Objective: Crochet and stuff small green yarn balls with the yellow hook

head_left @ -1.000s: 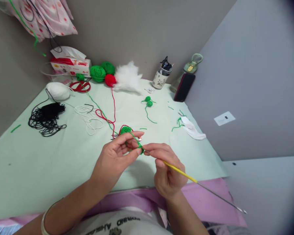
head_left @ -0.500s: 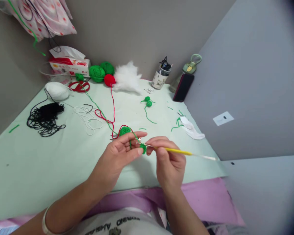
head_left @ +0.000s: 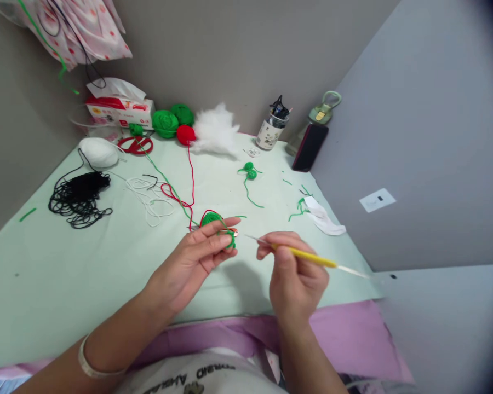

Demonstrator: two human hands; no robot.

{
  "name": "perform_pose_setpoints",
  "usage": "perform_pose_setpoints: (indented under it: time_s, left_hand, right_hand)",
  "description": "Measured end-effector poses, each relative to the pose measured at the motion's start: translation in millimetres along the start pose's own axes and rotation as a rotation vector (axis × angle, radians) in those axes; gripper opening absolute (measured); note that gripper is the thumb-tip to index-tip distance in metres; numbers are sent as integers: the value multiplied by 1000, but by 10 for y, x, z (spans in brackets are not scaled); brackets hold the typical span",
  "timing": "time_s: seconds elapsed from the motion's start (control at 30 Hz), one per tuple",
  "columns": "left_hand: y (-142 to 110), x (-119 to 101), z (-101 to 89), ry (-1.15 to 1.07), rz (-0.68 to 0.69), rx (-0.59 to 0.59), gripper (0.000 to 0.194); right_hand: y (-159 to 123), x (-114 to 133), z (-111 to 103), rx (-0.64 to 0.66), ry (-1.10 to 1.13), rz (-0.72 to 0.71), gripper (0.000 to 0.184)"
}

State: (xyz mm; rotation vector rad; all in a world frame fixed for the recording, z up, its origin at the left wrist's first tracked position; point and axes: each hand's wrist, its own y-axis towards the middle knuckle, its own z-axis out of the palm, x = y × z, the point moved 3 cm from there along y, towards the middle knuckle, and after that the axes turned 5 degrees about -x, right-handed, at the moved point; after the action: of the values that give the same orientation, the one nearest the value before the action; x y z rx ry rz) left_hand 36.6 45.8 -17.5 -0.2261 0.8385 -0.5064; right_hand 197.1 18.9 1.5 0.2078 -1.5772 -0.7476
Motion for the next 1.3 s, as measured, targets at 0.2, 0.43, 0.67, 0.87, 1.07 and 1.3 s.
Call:
perform_pose_setpoints:
  time_s: [0.2,0.43,0.67,0.87,1.07,1.3]
  left_hand:
    - [-34,-51,16,109,93,-28,27]
    - [-31,-39,41,128,134,-16,9]
    - [-42,-46,46,153,132,-5,6]
    - [-56,-60,46,188,158,-7,7]
    - [-63,-45,23,284,254,-55,8]
    - [-63,-31,18,314,289,-59,8]
  right_hand:
    - [31,-23,32,42,172,155,16]
    - [-4,-10,59,44,128,128,16]
    - [13,-23,64,44,163,115,18]
    - [14,-13,66,47,131,72,20]
    - [-15,82,53,83,-60,-83,23]
    - [-54,112,45,124,-135,-243,27]
